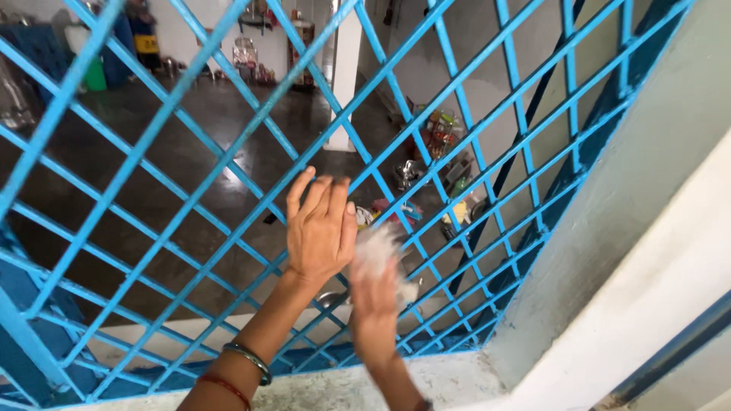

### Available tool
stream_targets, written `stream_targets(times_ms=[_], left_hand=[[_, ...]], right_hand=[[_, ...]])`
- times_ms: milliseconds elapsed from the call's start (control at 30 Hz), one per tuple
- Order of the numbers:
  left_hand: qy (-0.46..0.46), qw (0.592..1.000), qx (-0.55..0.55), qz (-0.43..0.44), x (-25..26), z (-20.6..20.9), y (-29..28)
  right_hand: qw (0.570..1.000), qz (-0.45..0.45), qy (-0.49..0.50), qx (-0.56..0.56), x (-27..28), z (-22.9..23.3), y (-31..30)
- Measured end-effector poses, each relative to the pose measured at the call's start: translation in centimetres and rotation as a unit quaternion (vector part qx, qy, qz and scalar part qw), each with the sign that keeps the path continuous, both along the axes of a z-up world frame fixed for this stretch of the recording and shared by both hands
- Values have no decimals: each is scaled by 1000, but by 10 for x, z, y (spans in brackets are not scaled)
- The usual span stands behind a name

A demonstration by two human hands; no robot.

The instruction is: The person wets a cloth in a small bowl and proceeds to wipe down a blue metal window grille. They clean the vertical and horizontal bars of the grille systematically using the damp cloth.

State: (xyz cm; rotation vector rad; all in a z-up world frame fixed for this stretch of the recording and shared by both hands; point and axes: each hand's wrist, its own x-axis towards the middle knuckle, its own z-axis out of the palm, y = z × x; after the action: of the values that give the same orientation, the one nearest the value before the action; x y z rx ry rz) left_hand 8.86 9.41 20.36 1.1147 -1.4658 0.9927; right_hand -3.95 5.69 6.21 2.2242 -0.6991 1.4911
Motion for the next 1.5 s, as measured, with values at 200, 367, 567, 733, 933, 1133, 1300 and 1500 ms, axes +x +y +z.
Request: stream_targets(times_ms=[200,367,567,733,933,1133,1300,1500], left_hand=[[-6,999,14,-32,2,7,10],[-36,998,-3,-45,12,4,2],[-25,997,14,-72,16,-2,-2],[-26,994,61,-85,15,-1,3],[-12,996,-26,-89,7,-2,28],[42,995,-68,60,24,10,43],[8,988,-21,154,52,0,36],[14,993,-34,110,64,-15,22]], right_hand=[[978,109,-10,-176,-34,50,-10],[975,14,-169,-147,-59,212,-58],[963,-49,-241,-108,-10,230,-80],[973,-54,-201,-103,9,163,-44],[994,-1,32,-102,-20,102,-25],[983,88,49,-150,-41,103,-17],[956,6,-212,-204,-28,240,-42],[957,-57,-252,-130,31,223,-39]])
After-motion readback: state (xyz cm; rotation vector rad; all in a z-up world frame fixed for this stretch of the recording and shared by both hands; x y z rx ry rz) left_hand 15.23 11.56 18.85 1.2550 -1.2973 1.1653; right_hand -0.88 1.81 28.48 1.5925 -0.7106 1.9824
